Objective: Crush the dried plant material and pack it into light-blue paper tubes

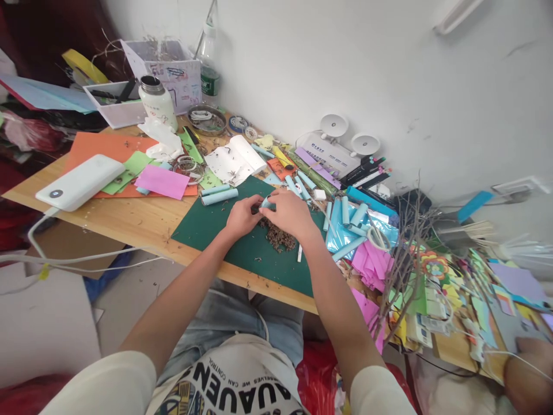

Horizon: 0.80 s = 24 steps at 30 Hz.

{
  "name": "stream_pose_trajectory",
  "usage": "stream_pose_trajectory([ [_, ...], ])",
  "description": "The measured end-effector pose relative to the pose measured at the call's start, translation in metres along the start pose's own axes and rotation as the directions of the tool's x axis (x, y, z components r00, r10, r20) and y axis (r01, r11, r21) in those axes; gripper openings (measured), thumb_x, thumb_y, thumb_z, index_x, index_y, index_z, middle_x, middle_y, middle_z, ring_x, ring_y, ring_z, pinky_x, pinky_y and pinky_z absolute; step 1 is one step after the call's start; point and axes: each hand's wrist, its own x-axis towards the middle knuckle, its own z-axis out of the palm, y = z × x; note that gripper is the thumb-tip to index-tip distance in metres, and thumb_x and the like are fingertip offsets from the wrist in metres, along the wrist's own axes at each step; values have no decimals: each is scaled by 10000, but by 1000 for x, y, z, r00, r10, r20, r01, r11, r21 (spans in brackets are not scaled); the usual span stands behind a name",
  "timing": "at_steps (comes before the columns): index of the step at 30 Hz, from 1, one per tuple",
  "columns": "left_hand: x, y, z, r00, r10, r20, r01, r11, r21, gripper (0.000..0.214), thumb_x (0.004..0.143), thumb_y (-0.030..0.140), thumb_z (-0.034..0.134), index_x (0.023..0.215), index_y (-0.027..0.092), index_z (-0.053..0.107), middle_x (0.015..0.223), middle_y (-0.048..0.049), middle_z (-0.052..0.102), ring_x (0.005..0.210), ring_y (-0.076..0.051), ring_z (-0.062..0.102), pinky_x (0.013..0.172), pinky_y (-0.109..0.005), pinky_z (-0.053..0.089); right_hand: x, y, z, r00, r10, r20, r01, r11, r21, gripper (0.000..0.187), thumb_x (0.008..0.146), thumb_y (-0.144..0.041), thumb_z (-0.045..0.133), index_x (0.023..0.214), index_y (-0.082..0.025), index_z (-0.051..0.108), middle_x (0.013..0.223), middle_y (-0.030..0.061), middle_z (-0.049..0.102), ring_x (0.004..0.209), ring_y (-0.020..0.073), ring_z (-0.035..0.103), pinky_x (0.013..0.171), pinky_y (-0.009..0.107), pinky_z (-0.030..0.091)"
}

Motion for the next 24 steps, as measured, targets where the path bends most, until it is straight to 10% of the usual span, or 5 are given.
stream_pose_trajectory([
  [15,1,-1,0,1000,-5,17,5,1000,20,200,802,257,666,994,205,681,881,-11,730,789,-168,633,697,-257,477,10,-8,-29,975,39,220,-25,997,-68,228,827,-163,554,876,-182,776,1212,113,703,1104,275,646,850,332,520],
  [18,0,-1,1,1000,-3,12,3,1000,9,202,800,276,696,992,214,677,881,-7,730,804,-176,647,708,-267,484,-4,-3,-40,995,-4,99,-2,998,61,259,898,-242,527,963,-219,777,1240,64,706,1125,234,644,915,317,500],
  [21,0,-2,2,1000,-22,14,22,1000,-2,220,801,305,721,1001,227,672,893,-9,730,830,-191,662,733,-288,505,-34,14,-44,978,205,-47,-199,974,107,309,951,-353,488,1012,-218,760,1068,58,757,972,212,686,869,312,501],
  [24,0,-2,3,999,-45,13,45,999,-14,220,801,319,733,994,233,671,902,-10,729,838,-196,670,747,-301,521,-63,35,-29,818,574,33,-569,816,-104,287,915,-359,540,869,-191,767,883,102,767,891,264,706,790,341,492],
])
